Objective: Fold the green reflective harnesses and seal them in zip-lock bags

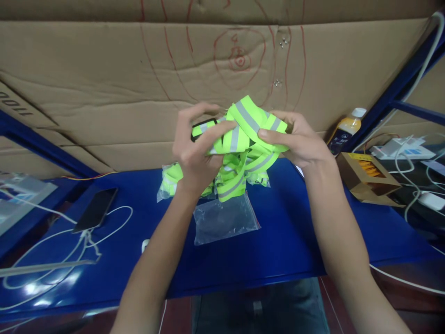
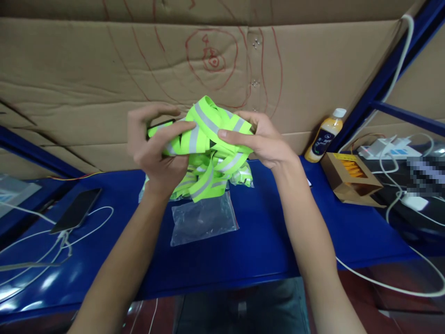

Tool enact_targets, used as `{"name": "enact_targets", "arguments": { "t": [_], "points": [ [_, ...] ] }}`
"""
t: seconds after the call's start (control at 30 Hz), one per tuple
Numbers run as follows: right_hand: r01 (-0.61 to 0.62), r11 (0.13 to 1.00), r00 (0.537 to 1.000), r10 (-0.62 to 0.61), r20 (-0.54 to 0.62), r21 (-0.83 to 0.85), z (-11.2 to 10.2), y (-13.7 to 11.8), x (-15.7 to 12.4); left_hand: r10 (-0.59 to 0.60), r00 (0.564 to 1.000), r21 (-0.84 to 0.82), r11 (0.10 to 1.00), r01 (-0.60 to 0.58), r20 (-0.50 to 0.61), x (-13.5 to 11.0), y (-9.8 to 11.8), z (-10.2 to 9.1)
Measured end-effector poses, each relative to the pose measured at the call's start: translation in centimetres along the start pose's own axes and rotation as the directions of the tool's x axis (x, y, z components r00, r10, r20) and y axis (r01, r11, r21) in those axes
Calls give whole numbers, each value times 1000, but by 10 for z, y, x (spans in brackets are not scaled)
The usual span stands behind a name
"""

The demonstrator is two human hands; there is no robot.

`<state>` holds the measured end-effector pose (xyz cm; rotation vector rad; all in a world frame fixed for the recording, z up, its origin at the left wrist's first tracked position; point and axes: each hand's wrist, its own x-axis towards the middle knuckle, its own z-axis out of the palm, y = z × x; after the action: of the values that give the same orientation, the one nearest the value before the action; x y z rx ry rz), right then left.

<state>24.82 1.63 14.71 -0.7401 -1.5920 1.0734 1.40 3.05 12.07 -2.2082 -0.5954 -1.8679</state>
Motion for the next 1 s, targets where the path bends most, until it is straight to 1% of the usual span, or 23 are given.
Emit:
{"name": "enact_targets", "arguments": {
  "t": [0.03, 0.07, 0.1, 0.13, 0.17, 0.2, 0.23, 0.3, 0.33, 0.4, 0.5, 0.57, 0.7, 0.73, 0.77, 0.8, 0.9, 0.97, 1.0],
  "points": [
    [38, 999, 999, -39, -26, -8, 2, 1, 1, -32, 999, -30, 999, 32, -26, 1, 0, 1],
    [82, 996, 995, -83, -53, -32, 3, 1, 1, -92, 994, -67, 994, 88, -52, 2, 0, 2],
    [123, 990, 988, -128, -81, -73, 4, 0, 1, -168, 984, -114, 981, 160, -64, 3, -2, 4],
    [155, 980, 980, -169, -108, -123, 5, 0, 1, -249, 967, -168, 957, 237, -54, 4, -4, 5],
    [179, 968, 970, -203, -133, -174, 5, -1, 2, -323, 946, -225, 923, 311, -16, 5, -7, 5],
    [192, 957, 962, -228, -153, -218, 5, -2, 2, -375, 926, -280, 885, 372, 46, 6, -10, 4],
    [202, 947, 955, -246, -165, -248, 4, -3, 3, -400, 908, -328, 847, 418, 125, 7, -14, 2],
    [214, 936, 948, -268, -172, -278, 0, -3, 4, -391, 881, -393, 790, 470, 268, 9, -19, -4],
    [213, 935, 949, -267, -170, -284, -2, -3, 4, -380, 869, -411, 771, 487, 318, 11, -21, -8],
    [203, 935, 954, -256, -158, -292, -8, -2, 5, -376, 844, -422, 742, 522, 382, 14, -23, -16],
    [211, 929, 955, -262, -137, -303, -13, 0, 5, -412, 807, -421, 699, 577, 423, 16, -22, -21],
    [217, 925, 957, -265, -119, -311, -14, 1, 3, -451, 779, -450, 640, 623, 436, 15, -22, -20],
    [218, 927, 962, -257, -95, -305, -11, 0, 1, -522, 668, -471, 474, 744, 530, 8, -26, -11],
    [219, 928, 962, -257, -92, -301, -10, 0, 1, -536, 653, -471, 452, 758, 536, 6, -28, -8],
    [219, 930, 963, -256, -91, -295, -9, 1, 1, -554, 648, -476, 441, 761, 523, 5, -29, -5],
    [218, 932, 963, -253, -91, -289, -9, 2, 1, -572, 653, -485, 441, 755, 496, 4, -30, -2],
    [208, 936, 965, -243, -94, -284, -8, 6, 5, -587, 696, -504, 488, 712, 414, 1, -30, 7],
    [209, 930, 965, -247, -93, -303, -7, 8, 7, -569, 720, -503, 520, 690, 398, 2, -28, 11],
    [215, 925, 962, -255, -93, -315, -7, 9, 8, -564, 722, -504, 522, 688, 401, 2, -26, 12]
  ]
}}
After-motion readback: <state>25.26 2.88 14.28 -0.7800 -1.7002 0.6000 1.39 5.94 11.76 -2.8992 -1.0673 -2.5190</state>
